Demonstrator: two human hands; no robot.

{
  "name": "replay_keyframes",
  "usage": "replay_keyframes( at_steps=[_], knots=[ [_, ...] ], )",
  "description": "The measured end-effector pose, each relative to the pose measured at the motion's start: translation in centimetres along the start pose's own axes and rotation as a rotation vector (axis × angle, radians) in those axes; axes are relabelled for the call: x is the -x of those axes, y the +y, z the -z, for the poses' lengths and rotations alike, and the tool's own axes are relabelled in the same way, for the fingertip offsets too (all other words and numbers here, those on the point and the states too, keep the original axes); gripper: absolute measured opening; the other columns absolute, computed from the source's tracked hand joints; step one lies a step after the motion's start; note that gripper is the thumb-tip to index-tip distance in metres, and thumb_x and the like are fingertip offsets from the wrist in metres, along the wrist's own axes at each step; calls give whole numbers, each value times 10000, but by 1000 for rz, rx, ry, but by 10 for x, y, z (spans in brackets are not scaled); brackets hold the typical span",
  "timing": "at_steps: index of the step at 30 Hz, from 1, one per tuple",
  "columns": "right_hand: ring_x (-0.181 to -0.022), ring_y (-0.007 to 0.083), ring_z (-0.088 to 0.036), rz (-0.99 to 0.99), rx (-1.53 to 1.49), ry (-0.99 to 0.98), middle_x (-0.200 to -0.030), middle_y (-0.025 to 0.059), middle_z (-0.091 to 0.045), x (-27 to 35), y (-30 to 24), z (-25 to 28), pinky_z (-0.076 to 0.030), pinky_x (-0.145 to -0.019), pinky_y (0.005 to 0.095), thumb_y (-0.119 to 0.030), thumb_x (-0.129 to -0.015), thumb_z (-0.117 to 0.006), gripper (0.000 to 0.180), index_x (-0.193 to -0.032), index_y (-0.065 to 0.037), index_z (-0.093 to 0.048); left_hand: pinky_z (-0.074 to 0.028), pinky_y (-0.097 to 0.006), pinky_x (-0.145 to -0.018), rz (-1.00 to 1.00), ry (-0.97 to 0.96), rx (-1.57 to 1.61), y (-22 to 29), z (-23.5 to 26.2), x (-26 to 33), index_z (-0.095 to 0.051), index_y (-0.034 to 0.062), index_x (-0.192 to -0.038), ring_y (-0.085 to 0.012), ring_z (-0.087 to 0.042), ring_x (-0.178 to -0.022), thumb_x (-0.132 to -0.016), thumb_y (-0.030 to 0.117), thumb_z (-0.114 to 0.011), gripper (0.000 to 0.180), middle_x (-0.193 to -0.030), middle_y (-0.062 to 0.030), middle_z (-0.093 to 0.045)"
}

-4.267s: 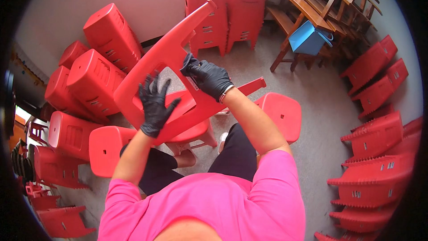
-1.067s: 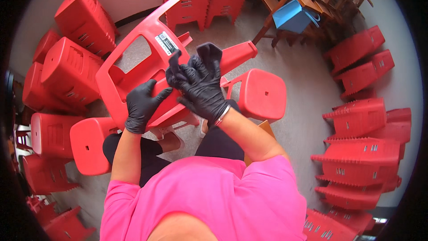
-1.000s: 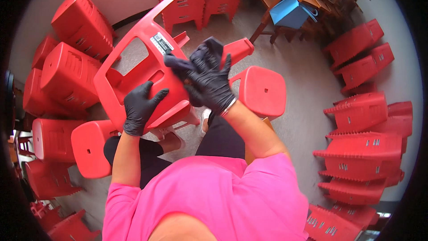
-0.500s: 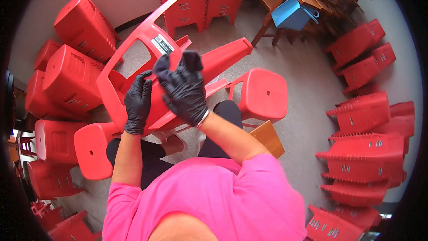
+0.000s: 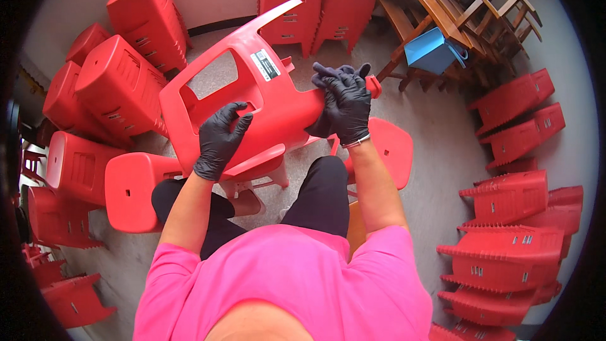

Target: Wiping down red plastic stools with a damp cloth and a bucket of water.

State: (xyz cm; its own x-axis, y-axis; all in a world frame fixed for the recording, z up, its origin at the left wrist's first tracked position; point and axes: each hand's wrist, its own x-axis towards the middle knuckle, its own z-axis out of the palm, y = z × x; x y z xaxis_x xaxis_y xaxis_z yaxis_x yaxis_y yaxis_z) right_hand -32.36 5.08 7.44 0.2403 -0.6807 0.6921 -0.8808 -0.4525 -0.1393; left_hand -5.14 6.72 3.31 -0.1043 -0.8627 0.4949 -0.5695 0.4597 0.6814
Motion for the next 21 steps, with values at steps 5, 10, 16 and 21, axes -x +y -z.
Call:
replay_keyframes(
  at_steps=[5, 10, 16, 21],
  knots=[
    [-965, 139, -613, -319, -1063, 171, -1158, 67, -628, -20, -43, 10, -449, -878, 266, -62, -950, -519, 236, -1154, -27, -632, -511, -372, -678, -86, -21, -129, 0, 1, 2, -635, 83, -1026, -275, -660, -820, -833, 319, -662, 306, -891, -123, -662],
    [-1324, 353, -371, 38, -845, -154, -1396, 167, -436, -19, -98, -14, -206, -1123, 445, -110, -788, -674, 490, -1263, -66, -562, -477, -326, -843, 6, -79, 537, -14, -1, -5, -622, 64, -1093, -248, -636, -985, -873, 302, -646, 325, -1049, -120, -661],
    [-1129, 301, -522, -63, -377, 81, -1115, 127, -613, -4, -35, -31, -350, -977, 465, -266, -858, -595, 305, -1092, -73, -631, -415, -324, -1007, 192, -3, 931, -12, -14, -11, -560, 54, -1238, -185, -534, -1159, -957, 77, -515, 285, -1236, -102, -581],
    [-933, 282, -565, -32, 131, -22, -905, 98, -622, 6, -4, -32, -337, -910, 435, -300, -860, -565, 230, -899, -88, -646, -427, -324, -995, 139, 139, 1449, 39, -8, -35, -521, 46, -1279, -189, -571, -1120, -983, 71, -458, 304, -1220, -97, -598]
  ],
)
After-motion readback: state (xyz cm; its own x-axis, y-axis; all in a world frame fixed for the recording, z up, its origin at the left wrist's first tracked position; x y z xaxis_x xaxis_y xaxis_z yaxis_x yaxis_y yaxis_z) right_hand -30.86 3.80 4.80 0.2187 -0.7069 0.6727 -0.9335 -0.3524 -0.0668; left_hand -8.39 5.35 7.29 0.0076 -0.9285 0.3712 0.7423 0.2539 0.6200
